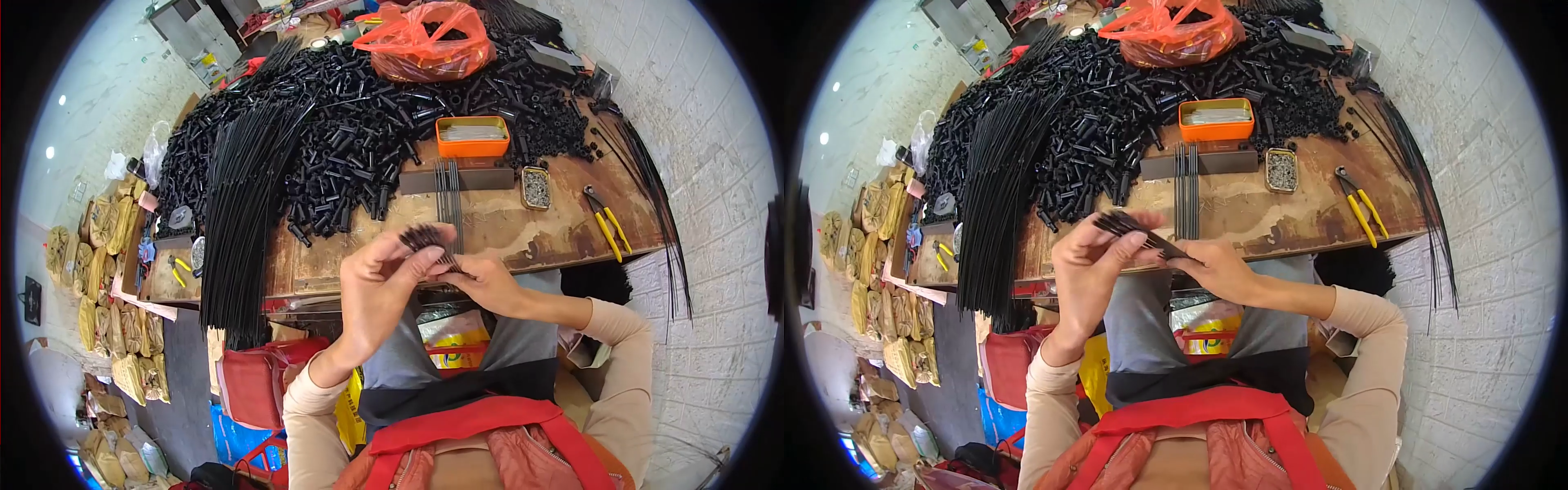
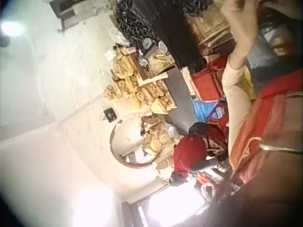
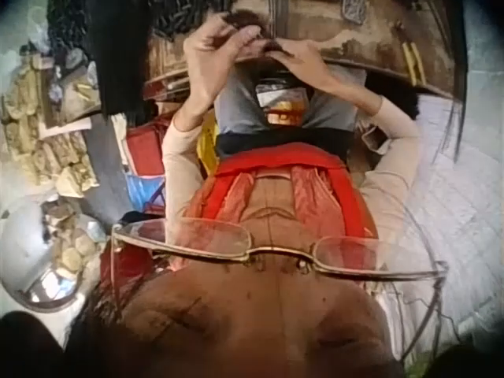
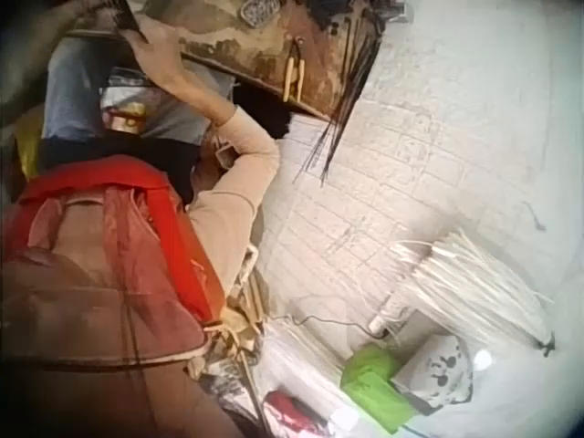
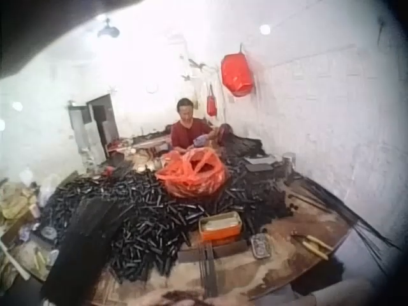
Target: The recorder is assembling black plastic tube bundles by cutting them and attaching plastic fittings at a workbench.
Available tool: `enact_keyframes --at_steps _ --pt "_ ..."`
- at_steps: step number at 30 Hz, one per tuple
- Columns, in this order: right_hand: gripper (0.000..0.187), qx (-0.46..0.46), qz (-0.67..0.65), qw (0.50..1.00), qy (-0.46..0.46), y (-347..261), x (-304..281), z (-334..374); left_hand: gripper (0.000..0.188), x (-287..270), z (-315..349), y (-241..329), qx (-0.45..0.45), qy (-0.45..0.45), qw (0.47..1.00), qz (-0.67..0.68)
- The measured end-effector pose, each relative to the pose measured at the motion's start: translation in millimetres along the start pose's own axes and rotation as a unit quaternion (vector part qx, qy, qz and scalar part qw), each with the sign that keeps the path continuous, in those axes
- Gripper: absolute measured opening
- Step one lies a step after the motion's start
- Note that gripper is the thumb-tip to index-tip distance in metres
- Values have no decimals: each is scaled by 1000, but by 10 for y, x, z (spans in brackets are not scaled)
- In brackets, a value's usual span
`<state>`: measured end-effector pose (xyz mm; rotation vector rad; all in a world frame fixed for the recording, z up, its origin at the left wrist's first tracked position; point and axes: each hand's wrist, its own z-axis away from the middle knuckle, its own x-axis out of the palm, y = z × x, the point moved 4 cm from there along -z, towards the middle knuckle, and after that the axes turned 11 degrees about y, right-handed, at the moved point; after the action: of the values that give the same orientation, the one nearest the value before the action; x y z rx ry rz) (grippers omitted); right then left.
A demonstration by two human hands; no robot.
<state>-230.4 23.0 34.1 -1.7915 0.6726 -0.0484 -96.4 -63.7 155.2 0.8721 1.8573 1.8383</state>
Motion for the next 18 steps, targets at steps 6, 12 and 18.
enact_keyframes --at_steps 6,12,18 --pt "36 -79 36 996 -23 -117 -131 24 21 85 35 -227 23 -23 999 17" --pt "21 -227 256 939 -35 86 -885 -1245 35 128 131 -275 46 -56 996 45" --pt "11 -147 408 899 -68 1173 -1288 -2288 37 217 137 -241 63 -85 993 47"
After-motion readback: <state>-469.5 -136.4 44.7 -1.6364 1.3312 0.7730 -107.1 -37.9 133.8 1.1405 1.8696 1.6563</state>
